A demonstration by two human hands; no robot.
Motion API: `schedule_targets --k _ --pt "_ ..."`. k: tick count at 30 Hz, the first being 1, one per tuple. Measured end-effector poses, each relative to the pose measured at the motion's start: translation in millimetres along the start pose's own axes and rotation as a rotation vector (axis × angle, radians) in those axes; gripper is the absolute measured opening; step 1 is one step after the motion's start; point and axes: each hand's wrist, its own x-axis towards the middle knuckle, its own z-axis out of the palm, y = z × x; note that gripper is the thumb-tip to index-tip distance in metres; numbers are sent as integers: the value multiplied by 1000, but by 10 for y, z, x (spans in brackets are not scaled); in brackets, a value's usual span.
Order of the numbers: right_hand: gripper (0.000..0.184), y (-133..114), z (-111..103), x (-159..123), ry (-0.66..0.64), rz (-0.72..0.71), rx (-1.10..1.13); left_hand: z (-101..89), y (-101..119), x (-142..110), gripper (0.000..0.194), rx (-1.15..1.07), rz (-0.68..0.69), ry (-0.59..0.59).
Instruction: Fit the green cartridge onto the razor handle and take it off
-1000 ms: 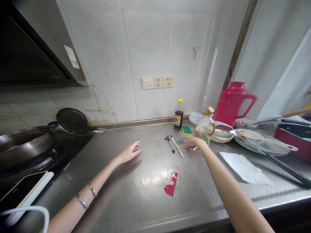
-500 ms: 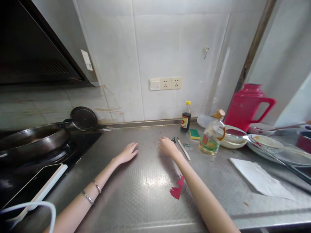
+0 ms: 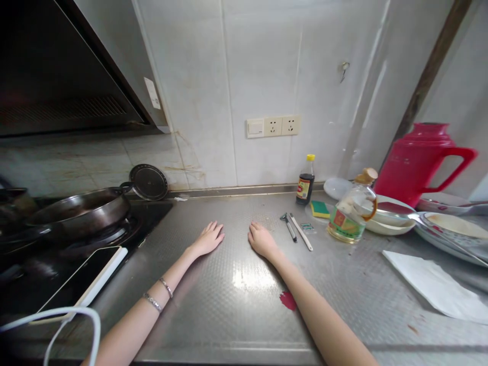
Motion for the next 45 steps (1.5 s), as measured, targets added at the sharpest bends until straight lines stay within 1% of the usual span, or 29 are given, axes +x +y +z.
schedule_targets --k 4,8,16,19,21,23,25,27,29,31,33,37,40,45 --pt "43 5 17 4 -3 4 -11 1 38 -17 53 104 -8 -10" --pt "44 17 40 11 29 -5 -20 -3 58 -18 54 197 -13 -23" --pt "42 5 16 -5 18 -6 -1 57 10 11 54 214 -21 -6" --pt "39 -9 6 -11 41 -17 10 64 7 16 54 217 -14 4" --pt "37 1 -49 8 83 -16 11 59 10 17 53 218 -15 -1" --pt "35 48 -177 43 142 49 12 51 14 17 54 218 -20 -9" --pt "34 144 -377 75 176 197 18 42 18 16 54 220 -22 -14" --pt "31 282 -607 78 131 400 9 37 20 15 54 223 -16 -12" --pt "27 442 -799 39 79 568 -62 38 19 14 54 226 -11 -6" --pt "26 598 -905 -33 29 650 -129 43 17 15 54 227 -13 -3" --pt "28 731 -915 -114 -14 677 -168 49 14 16 54 232 -15 0" --pt "31 899 -798 -208 -65 690 -165 57 13 19 54 238 -12 6" --pt "32 947 -727 -210 -76 688 -140 56 17 19 54 240 -17 9" --pt "31 956 -681 -208 -70 677 -133 44 27 15 54 234 -22 0"
